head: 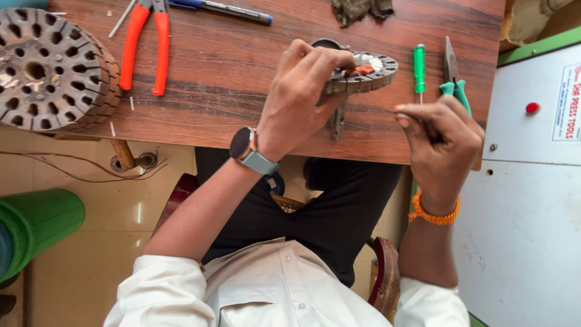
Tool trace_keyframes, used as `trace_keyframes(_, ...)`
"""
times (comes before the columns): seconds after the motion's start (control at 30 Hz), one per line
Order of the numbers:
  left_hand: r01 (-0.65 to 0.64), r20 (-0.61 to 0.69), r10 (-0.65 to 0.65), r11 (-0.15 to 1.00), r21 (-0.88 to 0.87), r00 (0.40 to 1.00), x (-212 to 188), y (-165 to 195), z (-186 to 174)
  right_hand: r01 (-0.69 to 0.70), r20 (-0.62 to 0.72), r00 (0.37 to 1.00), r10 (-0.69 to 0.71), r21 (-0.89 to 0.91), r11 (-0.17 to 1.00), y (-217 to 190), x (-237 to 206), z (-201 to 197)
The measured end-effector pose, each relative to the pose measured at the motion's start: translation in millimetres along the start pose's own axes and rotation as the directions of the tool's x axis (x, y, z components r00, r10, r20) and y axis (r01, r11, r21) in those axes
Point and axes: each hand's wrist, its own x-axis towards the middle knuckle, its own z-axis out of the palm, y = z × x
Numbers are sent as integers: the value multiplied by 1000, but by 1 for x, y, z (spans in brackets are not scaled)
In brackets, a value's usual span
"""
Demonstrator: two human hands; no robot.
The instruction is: The person sits at a workbench and uses a small metal pin to adjust copper windings on a motor stator. They repeatedly insert the pin into slots, rotate the stator, and reposition the windings while holding the component steady with the other hand.
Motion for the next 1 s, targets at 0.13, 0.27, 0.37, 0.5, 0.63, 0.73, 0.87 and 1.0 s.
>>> trace_keyframes(0.13, -3, 1, 3, 999, -51, 1000, -3, -1, -2, 170, 28, 985, -169, -37, 985, -6, 24, 3)
trace_keyframes(0.27, -11, -6, 11, 999, -51, 1000, -3, 1, -4, 266, 53, 963, -263, -67, 962, -15, 49, 10)
trace_keyframes(0.37, 13, -2, -13, 998, -69, 1000, -3, 2, -5, 312, 84, 948, -306, -77, 947, -20, 62, 10)
trace_keyframes(0.5, 2, 3, -2, 998, -63, 1000, -2, 3, -4, 413, 142, 906, -398, -98, 906, -17, 84, 10)
trace_keyframes(0.63, 7, 3, -7, 1000, -26, 1000, 1, 6, -6, 378, 217, 920, -325, -275, 884, -15, 109, 14)
trace_keyframes(0.73, 70, 37, -67, 992, -108, 997, 4, 7, -14, 466, 288, 861, -418, -120, 877, -15, 126, 22)
trace_keyframes(0.87, 380, 286, -251, 615, -691, 925, 13, 1, -20, 513, 341, 833, -435, -183, 839, -17, 129, 27)
trace_keyframes(1.0, 519, 366, -379, 482, -706, 850, 26, -13, -4, 555, 334, 810, -481, -175, 813, -25, 129, 26)
